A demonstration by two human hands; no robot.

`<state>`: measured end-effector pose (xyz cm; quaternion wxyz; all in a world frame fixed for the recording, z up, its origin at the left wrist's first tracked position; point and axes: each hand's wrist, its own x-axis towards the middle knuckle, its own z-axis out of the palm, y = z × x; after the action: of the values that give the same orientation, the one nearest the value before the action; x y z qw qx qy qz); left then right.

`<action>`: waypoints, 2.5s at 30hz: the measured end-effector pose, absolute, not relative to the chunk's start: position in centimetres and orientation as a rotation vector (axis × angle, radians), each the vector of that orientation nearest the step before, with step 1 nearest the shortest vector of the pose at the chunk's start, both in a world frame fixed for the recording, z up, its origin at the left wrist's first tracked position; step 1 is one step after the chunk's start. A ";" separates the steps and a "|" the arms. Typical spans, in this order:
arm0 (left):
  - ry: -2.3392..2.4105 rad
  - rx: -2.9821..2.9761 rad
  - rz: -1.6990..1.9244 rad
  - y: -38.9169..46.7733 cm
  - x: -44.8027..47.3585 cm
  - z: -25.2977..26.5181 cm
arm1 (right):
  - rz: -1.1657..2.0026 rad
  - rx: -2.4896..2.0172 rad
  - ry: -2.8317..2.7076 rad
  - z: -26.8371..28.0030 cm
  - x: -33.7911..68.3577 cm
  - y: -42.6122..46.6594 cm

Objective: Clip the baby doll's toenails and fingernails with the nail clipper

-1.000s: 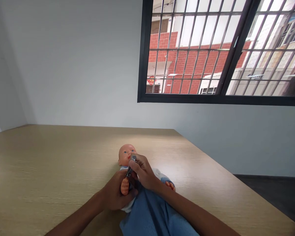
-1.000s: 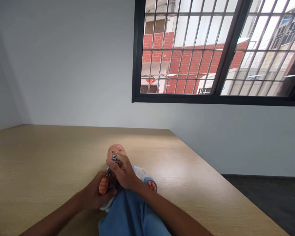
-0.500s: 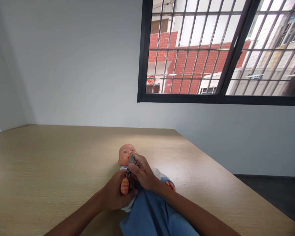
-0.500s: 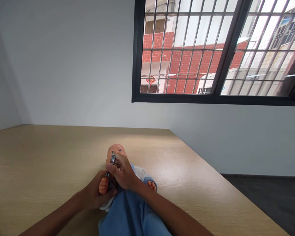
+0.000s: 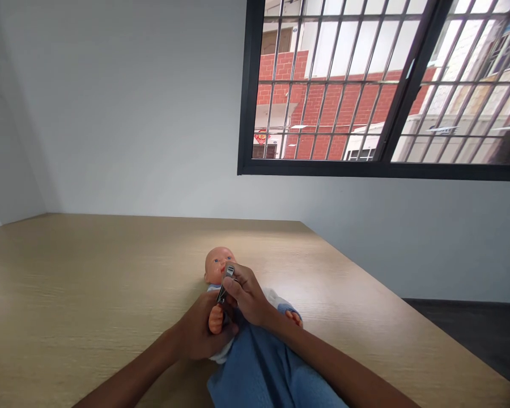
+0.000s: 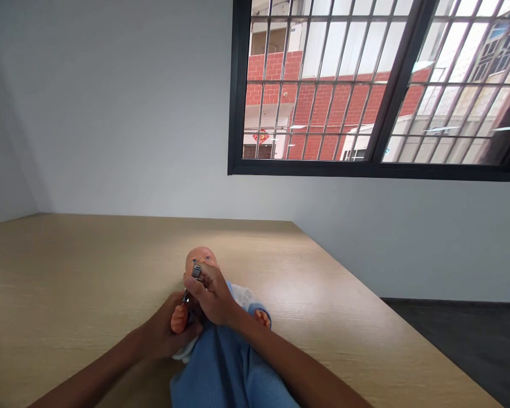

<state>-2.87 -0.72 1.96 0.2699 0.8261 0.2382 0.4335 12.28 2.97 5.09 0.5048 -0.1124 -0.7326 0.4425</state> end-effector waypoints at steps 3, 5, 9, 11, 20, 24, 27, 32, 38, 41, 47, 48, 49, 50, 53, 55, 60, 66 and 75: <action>0.632 2.255 1.158 -0.7 -2.9 2.1 | 1.057 -0.289 -1.769 5.1 12.3 2.9; 0.637 2.253 1.153 -0.7 -2.8 2.2 | 1.054 -0.306 -1.764 5.1 12.3 2.9; 0.644 2.242 1.165 -0.7 -2.8 2.1 | 1.048 -0.321 -1.758 5.1 12.3 2.8; 0.643 2.234 1.171 -0.8 -2.8 2.1 | 1.052 -0.317 -1.762 5.2 12.3 2.8; 0.635 2.219 1.181 -0.9 -2.7 2.4 | 1.045 -0.290 -1.774 5.2 12.3 2.9; 0.643 2.140 1.097 -0.7 -2.8 2.0 | 1.057 -0.315 -1.765 5.1 12.2 2.9; 0.660 2.119 1.074 -0.6 -2.9 1.9 | 1.067 -0.329 -1.766 5.1 12.2 2.9; 0.644 2.132 1.093 -0.5 -2.9 2.0 | 1.058 -0.334 -1.778 5.1 12.3 3.0; 0.618 2.179 1.099 -0.5 -2.9 2.3 | 1.027 -0.319 -1.802 5.2 12.3 3.0; 0.663 2.173 1.075 -0.4 -2.9 2.2 | 1.018 -0.312 -1.817 5.3 12.4 3.0; 0.675 2.198 1.076 -0.4 -3.0 2.3 | 1.025 -0.350 -1.811 5.2 12.5 3.0; 0.681 2.204 1.080 -0.4 -3.0 2.4 | 1.030 -0.352 -1.808 5.2 12.5 3.0; 0.684 2.209 1.078 -0.4 -3.0 2.5 | 1.035 -0.356 -1.805 5.3 12.5 3.0; 0.683 2.211 1.073 -0.5 -3.0 2.6 | 1.038 -0.359 -1.803 5.3 12.5 2.9; 0.664 2.214 1.063 -0.4 -3.0 2.8 | 1.046 -0.341 -1.800 5.4 12.4 2.9; 0.639 2.233 1.064 -0.4 -3.0 2.8 | 1.049 -0.307 -1.799 5.4 12.3 3.0; 0.646 2.236 1.091 -0.2 -3.1 2.3 | 1.050 -0.278 -1.788 5.3 12.4 3.0; 0.654 2.207 1.085 -0.3 -3.0 2.2 | 1.058 -0.299 -1.777 5.3 12.3 3.1; 0.679 2.204 1.068 -0.5 -3.0 2.4 | 1.065 -0.290 -1.767 5.2 12.4 3.2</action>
<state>-2.95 -0.49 2.40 0.2956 0.8283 0.2554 0.4015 12.36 3.21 5.18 0.5049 -0.1202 -0.7321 0.4411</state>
